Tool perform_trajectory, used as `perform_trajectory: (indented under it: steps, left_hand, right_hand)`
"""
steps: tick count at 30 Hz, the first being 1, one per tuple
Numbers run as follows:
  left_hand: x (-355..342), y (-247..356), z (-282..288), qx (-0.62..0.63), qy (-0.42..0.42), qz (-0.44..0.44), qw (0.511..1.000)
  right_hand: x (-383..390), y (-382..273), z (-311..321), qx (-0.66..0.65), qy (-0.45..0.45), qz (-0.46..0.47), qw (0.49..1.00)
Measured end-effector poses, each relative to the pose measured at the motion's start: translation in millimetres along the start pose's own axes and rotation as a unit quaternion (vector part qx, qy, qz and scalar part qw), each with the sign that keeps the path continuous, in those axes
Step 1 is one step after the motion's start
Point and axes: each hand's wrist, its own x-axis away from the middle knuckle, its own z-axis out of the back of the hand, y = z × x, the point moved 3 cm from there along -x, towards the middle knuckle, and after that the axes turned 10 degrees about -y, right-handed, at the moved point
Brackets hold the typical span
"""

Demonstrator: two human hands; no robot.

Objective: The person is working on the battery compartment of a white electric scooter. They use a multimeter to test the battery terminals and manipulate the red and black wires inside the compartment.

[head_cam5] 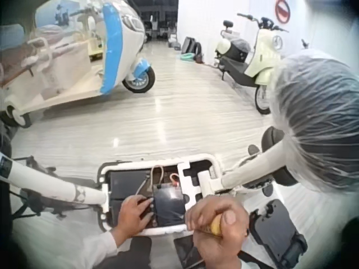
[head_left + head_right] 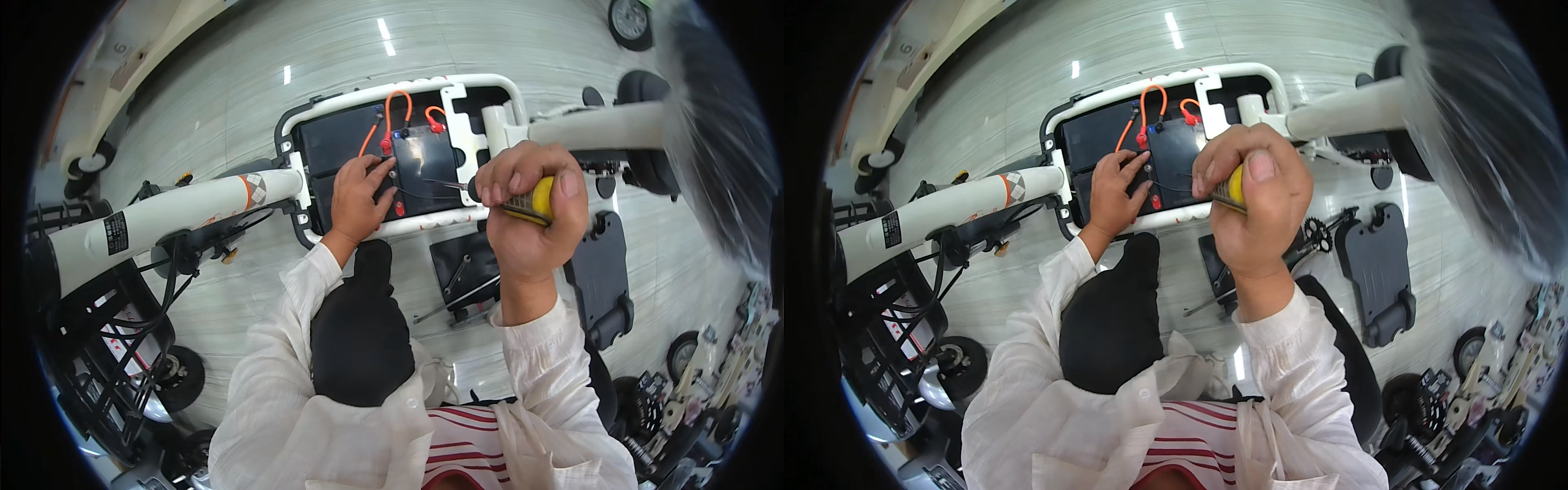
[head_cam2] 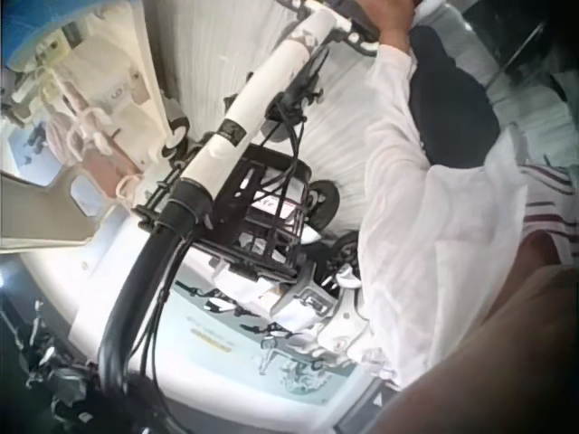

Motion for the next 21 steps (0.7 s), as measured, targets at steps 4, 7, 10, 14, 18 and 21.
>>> perform_trajectory:
  steps: [4, 7, 10, 14, 18, 21]
  left_hand:
    - [0.0, -5.1, 0.2, -0.019, -0.022, 0.016, 0.999]
    - [-0.2, -9.3, 3.5, -0.008, -0.043, 0.021, 0.999]
    - [-1.1, -11.5, 3.8, -0.001, -0.045, 0.024, 0.999]
    - [-0.8, -12.9, 3.3, 0.007, -0.038, 0.019, 0.999]
    - [-0.5, -12.8, 4.1, 0.007, -0.035, 0.016, 0.999]
    - [0.0, -14.4, 4.2, 0.009, -0.036, 0.011, 0.999]
  right_hand:
    - [-9.8, 28.4, -11.3, -0.032, -0.030, -0.010, 0.999]
    - [-12.7, 42.0, -17.8, -0.047, -0.048, -0.010, 0.998]
    - [-11.8, 52.1, -21.1, -0.037, -0.054, -0.013, 0.998]
    - [-9.9, 59.6, -22.8, -0.027, -0.057, -0.020, 0.998]
    - [-9.5, 60.7, -23.0, -0.024, -0.055, -0.019, 0.998]
    - [-10.6, 59.2, -25.7, -0.033, -0.065, -0.015, 0.997]
